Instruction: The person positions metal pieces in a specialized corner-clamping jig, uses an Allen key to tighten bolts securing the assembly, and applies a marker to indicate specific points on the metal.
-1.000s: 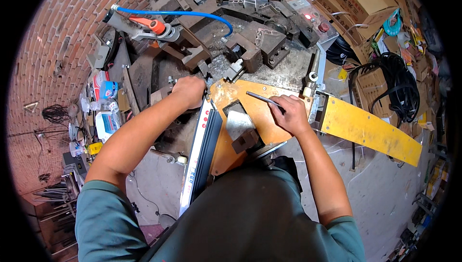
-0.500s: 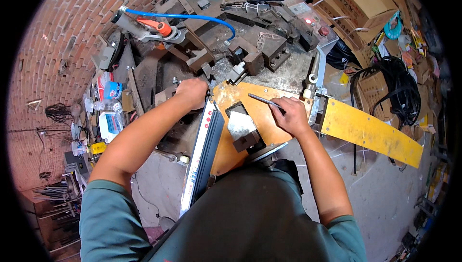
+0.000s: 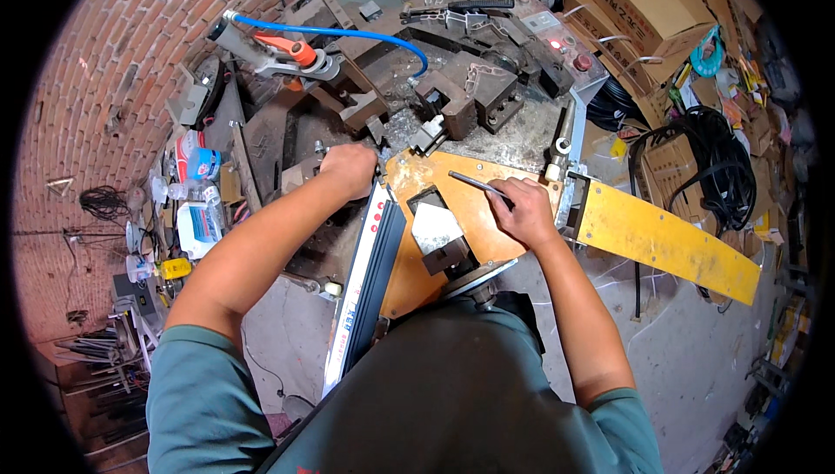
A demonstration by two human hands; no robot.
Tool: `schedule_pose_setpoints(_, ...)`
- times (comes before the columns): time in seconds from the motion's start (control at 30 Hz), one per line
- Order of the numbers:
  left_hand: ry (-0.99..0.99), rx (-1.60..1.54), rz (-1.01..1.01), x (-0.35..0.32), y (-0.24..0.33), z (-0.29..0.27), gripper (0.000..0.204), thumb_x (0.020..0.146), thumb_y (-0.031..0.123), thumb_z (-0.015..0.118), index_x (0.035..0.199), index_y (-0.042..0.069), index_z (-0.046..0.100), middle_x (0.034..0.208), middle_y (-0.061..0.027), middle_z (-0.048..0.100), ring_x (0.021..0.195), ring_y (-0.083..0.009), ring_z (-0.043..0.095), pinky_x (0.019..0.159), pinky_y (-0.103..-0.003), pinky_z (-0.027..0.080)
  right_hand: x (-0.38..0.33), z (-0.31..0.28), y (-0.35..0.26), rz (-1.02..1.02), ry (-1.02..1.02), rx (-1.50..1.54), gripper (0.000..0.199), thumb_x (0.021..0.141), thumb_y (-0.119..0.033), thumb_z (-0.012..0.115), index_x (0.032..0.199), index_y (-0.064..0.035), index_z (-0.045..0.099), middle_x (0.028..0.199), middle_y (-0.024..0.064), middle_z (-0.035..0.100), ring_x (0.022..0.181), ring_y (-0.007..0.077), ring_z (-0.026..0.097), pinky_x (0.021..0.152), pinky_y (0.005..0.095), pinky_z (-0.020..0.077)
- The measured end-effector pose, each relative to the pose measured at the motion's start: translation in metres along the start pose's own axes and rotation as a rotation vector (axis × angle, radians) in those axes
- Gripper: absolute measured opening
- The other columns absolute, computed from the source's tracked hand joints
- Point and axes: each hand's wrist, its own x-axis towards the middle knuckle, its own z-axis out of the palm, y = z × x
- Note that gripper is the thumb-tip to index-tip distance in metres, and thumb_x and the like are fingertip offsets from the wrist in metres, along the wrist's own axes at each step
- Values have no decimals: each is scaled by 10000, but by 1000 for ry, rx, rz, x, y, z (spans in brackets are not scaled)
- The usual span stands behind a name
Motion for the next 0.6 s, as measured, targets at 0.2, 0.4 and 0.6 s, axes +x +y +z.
schedule_pose_setpoints(0.2,-13,-7,-3,0,-3,4,308,873,116,704,1151,35,810,1188,-204,798,1146,-373,767,963,-482,620,2,1,-1,-5,6,3,121,911,-146,812,1011,-83,785,823,105,734,694,339,672,661,450,546)
schedule_pose_setpoints(0.4,243,-77,76,-53,-7,-31,341,862,144,791,1196,79,781,1171,-169,794,1118,-368,759,940,-479,617,0,-1,-1,10,-11,-14,130,904,-140,816,1018,-86,786,818,100,729,688,336,667,658,445,543)
schedule_pose_setpoints(0.6,649,-534,-17,-117,17,13,361,951,323,809,1105,14,708,1042,-192,722,1027,-399,712,859,-491,577,1,-1,-1,9,1,7,132,898,-126,821,1017,-83,784,821,96,732,698,328,671,655,441,539)
